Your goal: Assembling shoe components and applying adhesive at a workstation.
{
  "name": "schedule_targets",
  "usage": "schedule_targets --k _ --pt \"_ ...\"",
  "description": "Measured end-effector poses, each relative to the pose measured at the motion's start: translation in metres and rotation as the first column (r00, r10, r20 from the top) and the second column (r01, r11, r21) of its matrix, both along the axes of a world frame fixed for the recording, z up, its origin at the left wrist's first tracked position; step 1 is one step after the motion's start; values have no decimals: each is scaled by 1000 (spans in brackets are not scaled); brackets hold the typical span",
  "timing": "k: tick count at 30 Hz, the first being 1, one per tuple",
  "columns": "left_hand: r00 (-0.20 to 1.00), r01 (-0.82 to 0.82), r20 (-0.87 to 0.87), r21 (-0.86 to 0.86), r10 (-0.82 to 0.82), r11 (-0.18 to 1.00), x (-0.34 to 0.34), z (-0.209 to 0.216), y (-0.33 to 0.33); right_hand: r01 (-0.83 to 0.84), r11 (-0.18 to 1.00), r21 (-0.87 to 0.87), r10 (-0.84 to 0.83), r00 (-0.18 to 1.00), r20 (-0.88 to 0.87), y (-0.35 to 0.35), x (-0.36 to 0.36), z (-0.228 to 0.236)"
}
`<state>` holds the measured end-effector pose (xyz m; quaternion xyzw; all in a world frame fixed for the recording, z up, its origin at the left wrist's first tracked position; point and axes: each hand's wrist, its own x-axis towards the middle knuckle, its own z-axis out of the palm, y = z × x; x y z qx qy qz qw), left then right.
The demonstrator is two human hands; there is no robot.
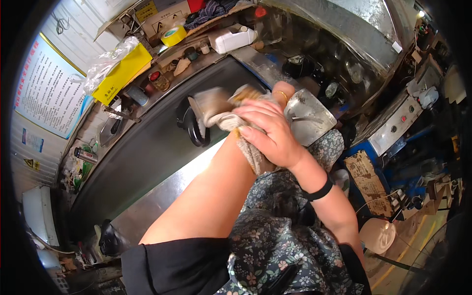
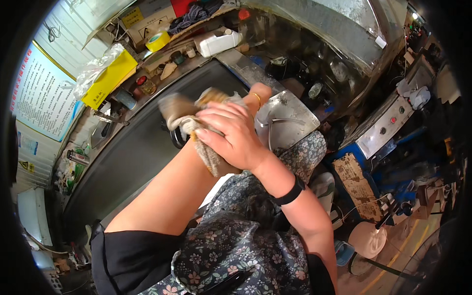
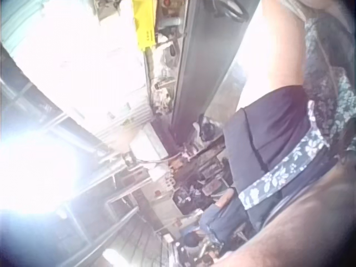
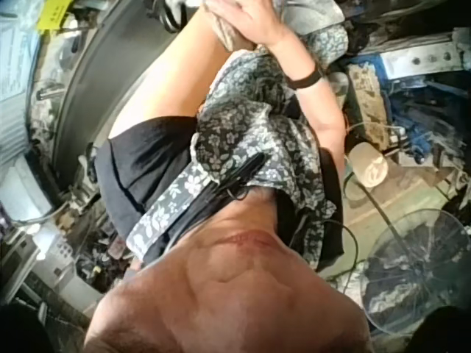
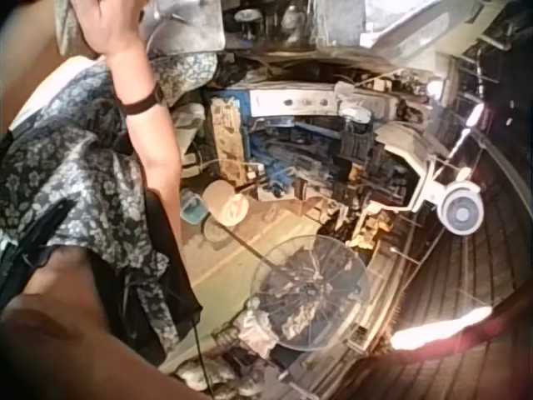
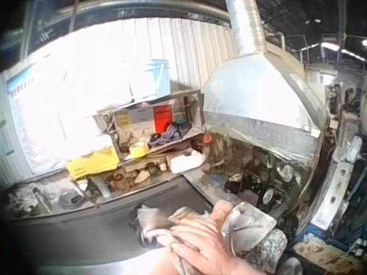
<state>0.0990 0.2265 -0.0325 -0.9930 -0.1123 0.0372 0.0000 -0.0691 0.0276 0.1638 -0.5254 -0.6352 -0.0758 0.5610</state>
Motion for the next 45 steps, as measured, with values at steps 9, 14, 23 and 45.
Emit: schedule_targets --k 9,14,23,45 --pt "962 -269 -134 -363 236 892 -27 50 -62 -404 902 151 408 913 4 -34 -74 56" --pt "963 -268 -71 -312 259 912 -39 -5 -45 300 939 -170 -189 860 475 -9 35 -5" --pt "980 -107 -185 -165 76 980 -31 57 -97 -517 855 43 519 849 -99 -49 -96 73" --pt "963 -161 -237 -139 125 977 -46 83 -79 -51 979 197 -37 909 416 -34 -25 16"
